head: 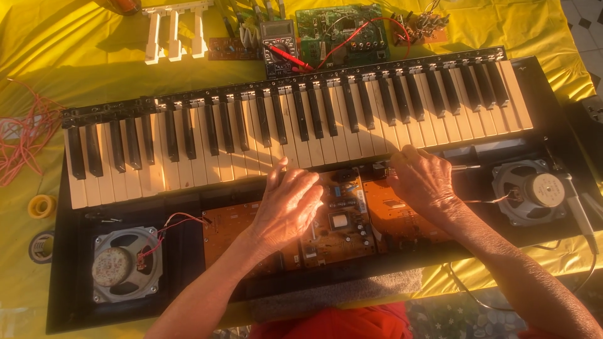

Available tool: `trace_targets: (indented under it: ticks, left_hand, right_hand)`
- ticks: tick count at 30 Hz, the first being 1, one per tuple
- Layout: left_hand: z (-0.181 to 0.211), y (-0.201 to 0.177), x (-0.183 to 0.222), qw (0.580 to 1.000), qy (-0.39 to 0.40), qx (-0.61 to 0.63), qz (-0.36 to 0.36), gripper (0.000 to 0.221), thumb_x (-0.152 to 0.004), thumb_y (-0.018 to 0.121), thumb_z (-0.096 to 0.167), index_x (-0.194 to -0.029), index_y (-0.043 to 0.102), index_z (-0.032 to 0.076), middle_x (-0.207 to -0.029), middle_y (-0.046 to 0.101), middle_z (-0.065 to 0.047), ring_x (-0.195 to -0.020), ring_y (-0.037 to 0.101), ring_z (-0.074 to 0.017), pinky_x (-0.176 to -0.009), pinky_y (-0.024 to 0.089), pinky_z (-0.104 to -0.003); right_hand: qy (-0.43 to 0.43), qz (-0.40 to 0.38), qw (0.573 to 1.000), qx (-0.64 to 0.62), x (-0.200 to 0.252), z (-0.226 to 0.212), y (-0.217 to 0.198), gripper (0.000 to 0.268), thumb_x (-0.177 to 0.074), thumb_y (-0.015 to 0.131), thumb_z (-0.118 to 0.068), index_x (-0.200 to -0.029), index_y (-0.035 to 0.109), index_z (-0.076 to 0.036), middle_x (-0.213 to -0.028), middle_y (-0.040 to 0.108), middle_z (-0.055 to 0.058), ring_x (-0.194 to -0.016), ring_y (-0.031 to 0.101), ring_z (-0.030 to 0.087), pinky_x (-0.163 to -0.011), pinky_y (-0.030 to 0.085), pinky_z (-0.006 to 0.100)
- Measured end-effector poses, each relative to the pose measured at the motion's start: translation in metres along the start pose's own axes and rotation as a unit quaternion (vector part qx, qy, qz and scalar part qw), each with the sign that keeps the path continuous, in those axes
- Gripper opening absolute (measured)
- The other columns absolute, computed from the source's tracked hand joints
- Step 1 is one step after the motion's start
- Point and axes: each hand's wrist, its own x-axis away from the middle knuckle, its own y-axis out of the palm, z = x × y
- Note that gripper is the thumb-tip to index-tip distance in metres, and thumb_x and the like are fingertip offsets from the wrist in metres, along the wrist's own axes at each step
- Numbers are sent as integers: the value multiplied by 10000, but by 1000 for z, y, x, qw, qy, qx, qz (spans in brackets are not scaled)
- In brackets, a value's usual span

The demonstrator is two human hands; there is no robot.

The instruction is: Repairing the internal circuit board and wiring of an electronic keyboard using a soldering iron and precision tools.

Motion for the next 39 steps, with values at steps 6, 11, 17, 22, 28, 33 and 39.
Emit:
trace_targets:
  ticks: [6, 11, 17, 22, 28, 33, 39]
  left_hand:
    - [12, -24, -20, 995, -42, 86, 20, 136, -943, 711, 222, -1037, 678, 128, -1059, 592, -38, -1035, 578, -194, -1113, 349, -481]
    - [33, -50, -47, 937, -151, 314, 16, 215, -943, 702, 115, -1157, 692, 91, -953, 619, -52, -928, 620, -219, -989, 481, -442]
    - [57, -83, -77, 776, -246, 578, 49, 193, -973, 649, 93, -1156, 703, 63, -924, 670, -105, -882, 641, -218, -922, 530, -427]
    - [53, -85, -77, 625, -278, 727, 65, 155, -970, 690, 123, -1032, 713, -17, -796, 668, -147, -798, 616, -199, -835, 529, -360]
    - [56, -87, -90, 591, -336, 733, 38, 176, -926, 738, 153, -976, 720, -15, -745, 677, -137, -784, 626, -159, -822, 554, -354]
    - [48, -39, -68, 533, -368, 762, 24, 174, -922, 752, 178, -996, 741, 21, -807, 710, -148, -805, 676, -213, -846, 565, -387]
    - [56, -32, -72, 499, -385, 776, 14, 195, -939, 706, 163, -1046, 717, 0, -852, 690, -138, -862, 687, -216, -899, 555, -396]
  right_hand:
    - [-54, 98, 989, -96, 13, -10, -39, 145, -797, 798, -231, -880, 741, -127, -822, 668, 47, -747, 744, 292, -674, 625, 474]
    - [-174, 215, 946, -170, 33, -50, -97, 99, -812, 788, -164, -822, 689, -168, -735, 595, 18, -661, 672, 244, -584, 579, 369]
    - [-340, 299, 864, -219, 34, -87, -156, 65, -889, 744, -118, -835, 713, -97, -759, 593, 49, -611, 638, 246, -560, 574, 362]
    - [-398, 334, 828, -211, 27, -80, -143, 52, -912, 706, -120, -930, 733, -79, -791, 603, 63, -614, 624, 229, -576, 585, 353]
    - [-406, 352, 819, -202, 27, -81, -162, 70, -937, 682, -104, -902, 717, -54, -780, 607, 81, -607, 602, 236, -550, 545, 345]
    - [-398, 367, 823, -171, 33, -74, -160, 134, -975, 638, -134, -900, 712, -51, -783, 590, 85, -611, 595, 243, -537, 524, 341]
    - [-381, 374, 839, -109, 41, -65, -149, 214, -1011, 585, -151, -857, 694, -50, -789, 568, 94, -618, 578, 242, -519, 485, 330]
